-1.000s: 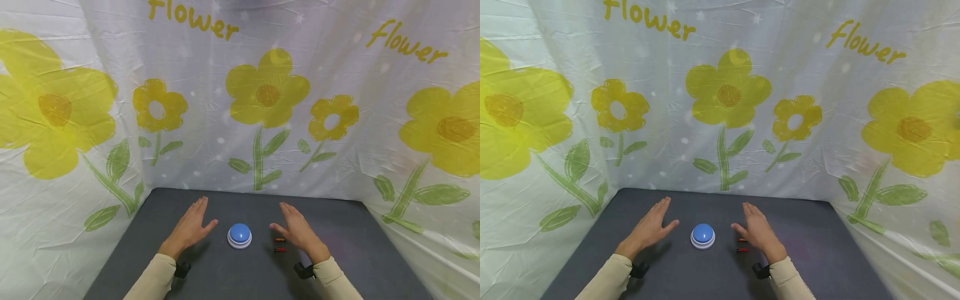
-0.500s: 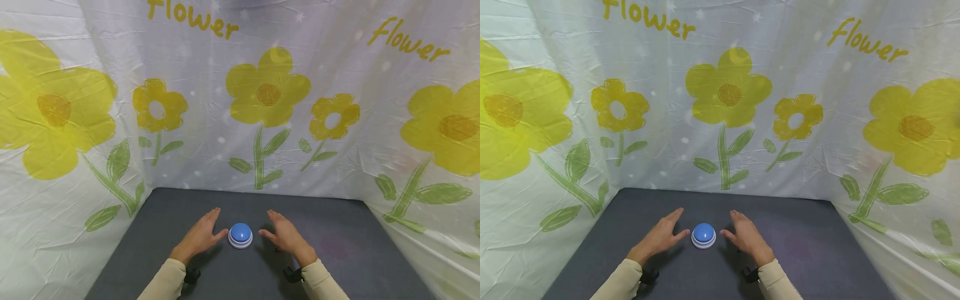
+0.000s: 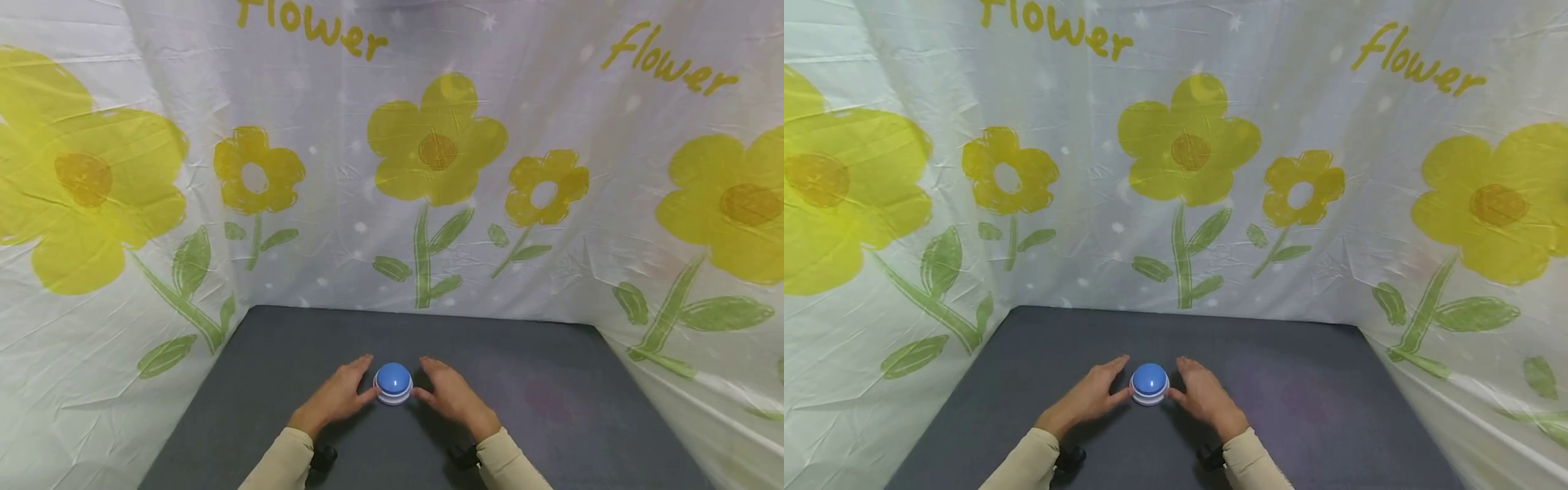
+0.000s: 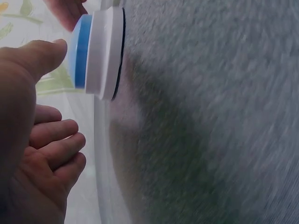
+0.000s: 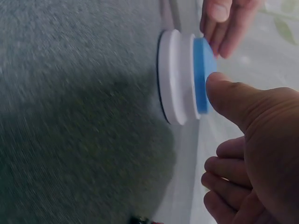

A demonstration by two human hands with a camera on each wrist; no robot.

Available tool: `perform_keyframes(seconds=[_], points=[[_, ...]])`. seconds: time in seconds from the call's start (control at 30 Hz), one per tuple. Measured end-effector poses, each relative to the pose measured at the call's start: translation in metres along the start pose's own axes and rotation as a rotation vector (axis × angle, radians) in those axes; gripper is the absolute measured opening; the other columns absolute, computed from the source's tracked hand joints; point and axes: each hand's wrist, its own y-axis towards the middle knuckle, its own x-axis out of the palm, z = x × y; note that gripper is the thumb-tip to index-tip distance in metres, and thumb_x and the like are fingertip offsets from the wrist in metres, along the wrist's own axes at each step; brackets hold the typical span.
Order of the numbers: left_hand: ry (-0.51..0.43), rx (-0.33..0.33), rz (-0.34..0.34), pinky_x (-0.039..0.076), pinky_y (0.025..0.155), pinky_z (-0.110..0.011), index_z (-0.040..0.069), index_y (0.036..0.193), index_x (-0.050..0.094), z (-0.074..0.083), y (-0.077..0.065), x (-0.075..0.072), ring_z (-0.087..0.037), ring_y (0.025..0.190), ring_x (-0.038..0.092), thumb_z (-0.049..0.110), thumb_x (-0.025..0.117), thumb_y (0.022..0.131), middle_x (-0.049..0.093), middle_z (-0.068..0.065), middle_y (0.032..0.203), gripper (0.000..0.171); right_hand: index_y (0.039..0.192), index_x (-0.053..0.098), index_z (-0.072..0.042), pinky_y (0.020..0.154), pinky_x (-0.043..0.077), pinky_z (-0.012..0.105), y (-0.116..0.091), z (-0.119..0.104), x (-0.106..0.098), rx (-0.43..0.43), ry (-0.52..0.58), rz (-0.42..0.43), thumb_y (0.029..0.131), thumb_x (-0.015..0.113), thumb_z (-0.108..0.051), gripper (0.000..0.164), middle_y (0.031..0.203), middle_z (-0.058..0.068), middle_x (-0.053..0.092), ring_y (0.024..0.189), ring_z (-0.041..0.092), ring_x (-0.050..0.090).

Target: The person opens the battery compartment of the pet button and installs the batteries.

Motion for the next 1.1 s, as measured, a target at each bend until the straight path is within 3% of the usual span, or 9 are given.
perform_keyframes(seconds=[0.13,0.27,0.33,0.47,0.63,0.7,0.93,1.1], points=[[-0.004,0.119,0.036,0.049,0.119,-0.062,-0.012,0.154,0.051,-0.020,0.004,0.019,-0.049,0.142,0.059,0.043,0.068,0.108,0.058,-0.033,0.154,0.073,0.145,0.057,0.017,0.112,0.053,0.065,0.001,-0.001,0.007,-0.025,-0.009,-0.002,0.106,0.073,-0.034,0.066,0.144,0.036,0.064,0.135,0.051,0.063],[-0.026,0.165,0.055,0.050,0.118,-0.062,-0.010,0.154,0.052,-0.037,0.010,0.037,-0.048,0.140,0.061,0.050,0.066,0.108,0.060,-0.033,0.152,0.077,0.143,0.060,0.016,0.111,0.053,0.066,0.003,-0.012,0.008,0.041,-0.028,-0.045,0.100,0.080,-0.025,0.063,0.144,0.034,0.065,0.134,0.050,0.064],[-0.039,0.147,0.044,0.049,0.117,-0.066,-0.010,0.152,0.054,-0.036,0.012,0.040,-0.051,0.139,0.061,0.048,0.071,0.105,0.061,-0.033,0.151,0.076,0.143,0.061,0.014,0.111,0.054,0.065,0.004,-0.016,0.009,0.063,-0.046,-0.064,0.099,0.081,-0.024,0.062,0.144,0.032,0.066,0.134,0.048,0.065],[0.053,0.147,0.041,0.053,0.117,-0.056,-0.007,0.152,0.057,-0.049,0.019,0.060,-0.040,0.138,0.066,0.039,0.076,0.103,0.065,-0.024,0.150,0.070,0.141,0.063,0.011,0.109,0.056,0.061,0.005,-0.020,0.013,0.062,-0.067,-0.075,0.098,0.082,-0.024,0.059,0.140,0.028,0.069,0.131,0.044,0.068],[0.038,0.103,0.042,0.054,0.117,-0.053,-0.005,0.152,0.057,-0.049,0.020,0.068,-0.035,0.137,0.067,0.030,0.081,0.099,0.067,-0.021,0.149,0.069,0.140,0.066,0.008,0.109,0.057,0.061,0.005,-0.020,0.021,0.059,-0.060,-0.052,0.099,0.082,-0.026,0.056,0.139,0.026,0.071,0.130,0.043,0.069],[0.037,0.097,0.056,0.055,0.117,-0.051,-0.005,0.152,0.058,-0.048,0.021,0.070,-0.034,0.136,0.068,0.030,0.081,0.098,0.068,-0.020,0.148,0.068,0.138,0.067,0.008,0.106,0.058,0.061,0.006,-0.015,0.027,0.038,-0.059,-0.021,0.099,0.081,-0.027,0.054,0.136,0.025,0.072,0.127,0.043,0.070],[0.053,0.104,0.122,0.059,0.112,-0.051,-0.006,0.148,0.062,-0.043,0.020,0.073,-0.034,0.129,0.072,0.025,0.084,0.096,0.072,-0.022,0.141,0.064,0.135,0.070,-0.003,0.099,0.063,0.050,0.011,0.042,0.080,-0.037,-0.154,0.085,0.103,0.075,-0.043,0.052,0.129,0.014,0.077,0.119,0.030,0.075],[0.064,0.095,0.123,0.060,0.110,-0.050,-0.005,0.148,0.062,-0.043,0.020,0.073,-0.033,0.128,0.073,0.025,0.085,0.096,0.073,-0.021,0.141,0.064,0.134,0.070,-0.008,0.097,0.064,0.048,0.012,0.051,0.088,-0.027,-0.174,0.079,0.100,0.080,-0.043,0.050,0.127,0.008,0.078,0.117,0.025,0.075]])
